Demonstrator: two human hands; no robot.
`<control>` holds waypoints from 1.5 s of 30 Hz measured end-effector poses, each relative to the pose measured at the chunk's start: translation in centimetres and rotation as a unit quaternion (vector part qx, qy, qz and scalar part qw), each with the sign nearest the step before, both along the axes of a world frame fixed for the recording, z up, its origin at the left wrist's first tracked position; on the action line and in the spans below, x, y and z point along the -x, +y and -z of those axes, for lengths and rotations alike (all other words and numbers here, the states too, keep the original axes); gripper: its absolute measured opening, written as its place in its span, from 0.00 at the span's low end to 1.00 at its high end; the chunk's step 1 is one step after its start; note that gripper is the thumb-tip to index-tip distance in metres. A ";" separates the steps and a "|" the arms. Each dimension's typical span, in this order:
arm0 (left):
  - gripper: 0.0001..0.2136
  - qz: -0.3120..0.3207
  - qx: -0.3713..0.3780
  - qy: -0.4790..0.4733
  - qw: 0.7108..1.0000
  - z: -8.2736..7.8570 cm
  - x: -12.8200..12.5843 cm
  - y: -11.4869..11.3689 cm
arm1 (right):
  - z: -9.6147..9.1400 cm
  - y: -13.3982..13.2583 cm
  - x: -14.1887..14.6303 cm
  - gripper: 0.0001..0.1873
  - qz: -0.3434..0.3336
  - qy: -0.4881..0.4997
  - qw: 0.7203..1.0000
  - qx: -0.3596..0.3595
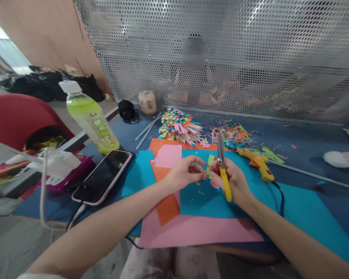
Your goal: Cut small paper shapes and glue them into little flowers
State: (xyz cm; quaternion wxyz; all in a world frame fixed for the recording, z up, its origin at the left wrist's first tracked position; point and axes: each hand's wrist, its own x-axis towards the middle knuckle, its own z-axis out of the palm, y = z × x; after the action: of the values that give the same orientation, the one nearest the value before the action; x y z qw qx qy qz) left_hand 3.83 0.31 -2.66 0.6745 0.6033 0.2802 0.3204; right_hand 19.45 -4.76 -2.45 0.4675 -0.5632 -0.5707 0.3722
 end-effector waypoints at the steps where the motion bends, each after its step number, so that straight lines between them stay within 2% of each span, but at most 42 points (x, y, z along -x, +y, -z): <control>1: 0.15 0.002 0.003 0.002 1.000 0.0 0.0 0.0 | 0.0 0.0 0.0 0.14 0.001 0.007 1.000 0.004; 17: 0.15 0.046 0.014 0.008 0.999 -0.3 0.4 0.1 | 0.2 0.2 0.0 0.17 -0.004 0.104 0.994 0.034; 21: 0.16 0.046 0.009 0.022 0.999 -0.3 0.5 0.2 | 0.2 -0.1 -0.2 0.15 -0.004 0.079 0.997 0.021; 28: 0.15 0.033 -0.045 0.067 0.996 -0.3 0.5 -0.1 | -0.4 -0.3 0.2 0.17 -0.012 0.048 0.998 0.026; 32: 0.13 -0.007 -0.065 0.036 0.997 -0.3 0.6 0.2 | -0.9 0.0 -0.1 0.18 0.005 0.012 1.000 0.015; 34: 0.10 -0.037 -0.063 0.004 0.997 -0.4 0.6 0.5 | -1.0 0.3 -0.8 0.19 0.031 -0.021 0.999 -0.020; 37: 0.08 -0.085 -0.047 -0.031 0.995 -0.9 0.8 0.8 | -0.9 0.7 -2.1 0.17 0.030 -0.045 0.998 -0.043; 40: 0.09 -0.137 -0.050 -0.062 0.987 -1.7 1.0 0.8 | -0.8 0.7 -2.9 0.16 0.013 -0.121 0.992 -0.026; 43: 0.09 -0.190 -0.056 -0.092 0.976 -2.4 1.2 0.9 | -1.0 0.3 -2.8 0.17 0.005 -0.226 0.974 -0.008; 45: 0.08 -0.221 -0.064 -0.113 0.967 -2.8 1.3 0.8 | -1.0 0.2 -2.5 0.16 -0.018 -0.206 0.978 0.003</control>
State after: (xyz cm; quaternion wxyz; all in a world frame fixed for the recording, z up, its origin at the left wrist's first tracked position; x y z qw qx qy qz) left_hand 2.55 1.15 0.15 0.5741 0.5287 0.3074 0.5444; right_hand 21.96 -4.56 -1.46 0.3317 -0.6184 -0.6639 0.2584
